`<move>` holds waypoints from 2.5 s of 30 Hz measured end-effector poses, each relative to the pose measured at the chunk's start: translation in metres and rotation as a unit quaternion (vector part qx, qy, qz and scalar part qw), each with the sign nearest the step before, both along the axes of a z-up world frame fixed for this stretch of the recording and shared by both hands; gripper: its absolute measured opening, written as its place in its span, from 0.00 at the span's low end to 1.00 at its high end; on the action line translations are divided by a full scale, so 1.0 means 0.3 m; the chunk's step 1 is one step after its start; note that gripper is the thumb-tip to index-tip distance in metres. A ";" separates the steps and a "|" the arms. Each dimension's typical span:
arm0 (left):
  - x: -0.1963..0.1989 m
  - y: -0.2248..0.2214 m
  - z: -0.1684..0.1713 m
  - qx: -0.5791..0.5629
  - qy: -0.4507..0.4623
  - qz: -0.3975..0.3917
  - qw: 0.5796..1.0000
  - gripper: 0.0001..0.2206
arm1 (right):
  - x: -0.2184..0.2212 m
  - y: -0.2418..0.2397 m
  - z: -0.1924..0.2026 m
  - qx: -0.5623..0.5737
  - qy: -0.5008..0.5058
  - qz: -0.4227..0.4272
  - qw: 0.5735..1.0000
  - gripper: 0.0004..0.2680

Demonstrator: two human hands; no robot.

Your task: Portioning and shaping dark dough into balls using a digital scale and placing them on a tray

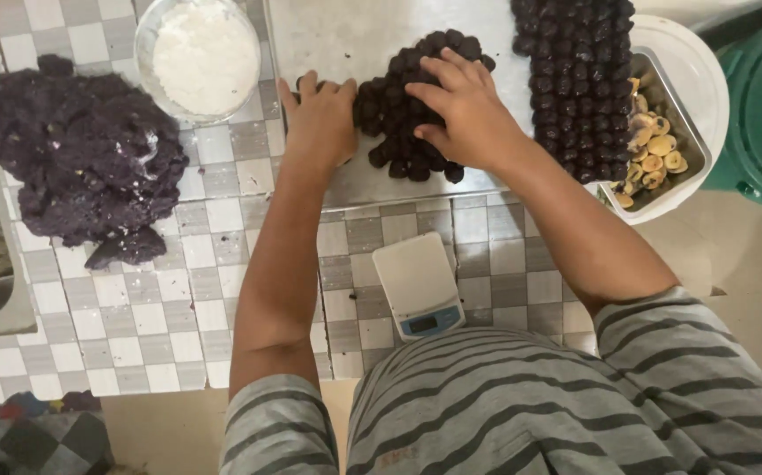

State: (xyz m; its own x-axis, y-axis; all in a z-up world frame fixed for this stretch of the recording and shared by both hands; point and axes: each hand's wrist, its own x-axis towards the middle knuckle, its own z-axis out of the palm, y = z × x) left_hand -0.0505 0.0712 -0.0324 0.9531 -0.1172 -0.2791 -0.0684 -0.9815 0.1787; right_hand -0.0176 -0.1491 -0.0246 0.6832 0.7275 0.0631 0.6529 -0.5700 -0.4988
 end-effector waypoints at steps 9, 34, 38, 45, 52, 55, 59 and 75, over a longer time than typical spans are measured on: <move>0.019 -0.018 -0.058 0.089 -0.033 -0.027 0.995 0.13 | -0.110 -0.052 0.043 0.013 0.053 -0.023 0.998 0.18; -0.335 -0.050 0.139 -0.752 -0.152 0.401 0.500 0.14 | -0.286 0.183 0.183 0.266 0.458 -0.193 0.826 0.18; -0.426 -0.110 0.255 -0.685 -0.187 0.331 0.622 0.16 | -0.301 0.158 0.191 0.367 0.519 -0.200 0.746 0.15; -0.484 -0.269 0.139 -0.408 -0.286 0.054 0.865 0.20 | -0.363 0.024 0.040 0.482 0.604 -0.208 0.600 0.08; -0.449 -0.363 0.114 -0.638 -0.049 0.248 0.727 0.16 | -0.196 -0.190 0.100 0.378 0.481 -0.354 0.707 0.16; -0.434 -0.403 -0.003 -0.724 0.092 0.336 0.595 0.12 | -0.110 -0.226 0.143 0.185 0.374 -0.335 0.845 0.14; -0.413 -0.440 -0.053 -0.704 0.115 0.363 0.600 0.12 | 0.034 -0.256 0.040 0.029 0.213 -0.204 0.955 0.11; -0.345 -0.491 -0.085 -0.742 0.165 0.353 0.546 0.12 | 0.216 -0.283 -0.177 -0.148 -0.249 -0.102 0.952 0.10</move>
State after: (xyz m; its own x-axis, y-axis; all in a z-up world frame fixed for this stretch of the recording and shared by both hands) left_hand -0.1539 -0.0762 -0.0580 0.8338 -0.0832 -0.5458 0.5091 0.4984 0.7017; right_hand 0.0472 -0.2340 -0.0776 0.7510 0.6194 0.2289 0.6272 -0.7775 0.0464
